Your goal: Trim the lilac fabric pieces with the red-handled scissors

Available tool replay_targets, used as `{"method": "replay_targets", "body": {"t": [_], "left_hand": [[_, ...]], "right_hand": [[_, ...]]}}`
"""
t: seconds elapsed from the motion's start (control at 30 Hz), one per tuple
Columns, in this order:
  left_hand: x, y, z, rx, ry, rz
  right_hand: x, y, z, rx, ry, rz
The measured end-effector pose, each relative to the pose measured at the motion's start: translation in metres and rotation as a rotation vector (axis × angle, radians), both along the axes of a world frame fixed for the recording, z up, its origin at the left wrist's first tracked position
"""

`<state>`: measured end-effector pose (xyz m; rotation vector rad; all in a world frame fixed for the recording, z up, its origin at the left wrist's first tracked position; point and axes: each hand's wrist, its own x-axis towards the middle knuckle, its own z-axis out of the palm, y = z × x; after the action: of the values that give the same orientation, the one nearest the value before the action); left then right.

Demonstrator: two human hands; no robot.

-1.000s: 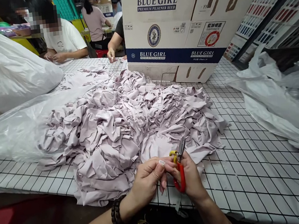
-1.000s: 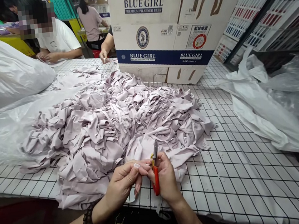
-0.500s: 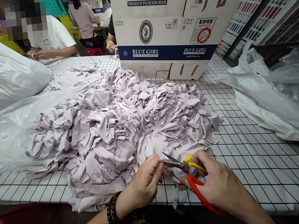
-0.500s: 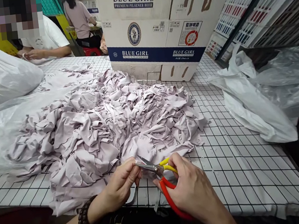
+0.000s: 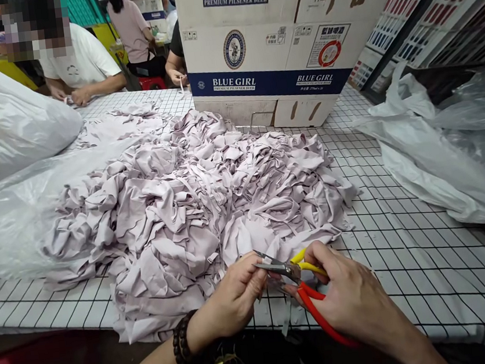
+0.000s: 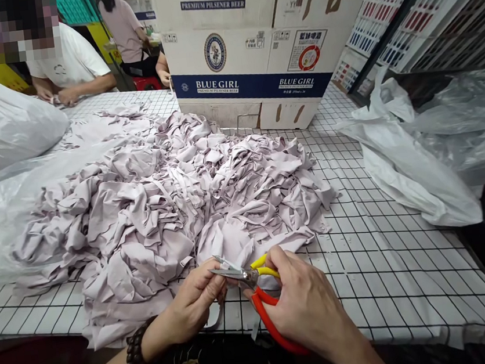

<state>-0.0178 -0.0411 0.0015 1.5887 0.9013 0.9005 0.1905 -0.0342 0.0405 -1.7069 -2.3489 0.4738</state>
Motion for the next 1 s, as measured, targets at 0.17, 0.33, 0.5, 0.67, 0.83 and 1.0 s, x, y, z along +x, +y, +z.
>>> {"method": "replay_targets", "body": {"t": [0.17,0.33,0.5,0.67,0.83,1.0], "left_hand": [[0.001,-0.001,0.000,-0.056,-0.042,0.001],[0.000,-0.001,0.001,-0.073,-0.059,-0.007],[-0.001,-0.001,0.002,-0.083,-0.055,-0.023],[-0.001,-0.001,0.004,-0.104,-0.064,-0.027],[-0.002,-0.001,0.008,-0.124,-0.047,-0.020],[-0.003,0.000,0.010,-0.138,-0.017,-0.027]], "right_hand": [[-0.002,0.000,0.004,-0.073,0.027,-0.018],[-0.003,0.000,0.006,-0.160,0.041,-0.050],[-0.002,0.003,0.006,-0.177,0.054,-0.042],[0.000,0.003,0.002,-0.200,0.067,-0.040],[0.001,0.003,-0.001,-0.154,0.076,-0.029],[0.002,0.004,-0.001,-0.141,0.114,-0.010]]}}
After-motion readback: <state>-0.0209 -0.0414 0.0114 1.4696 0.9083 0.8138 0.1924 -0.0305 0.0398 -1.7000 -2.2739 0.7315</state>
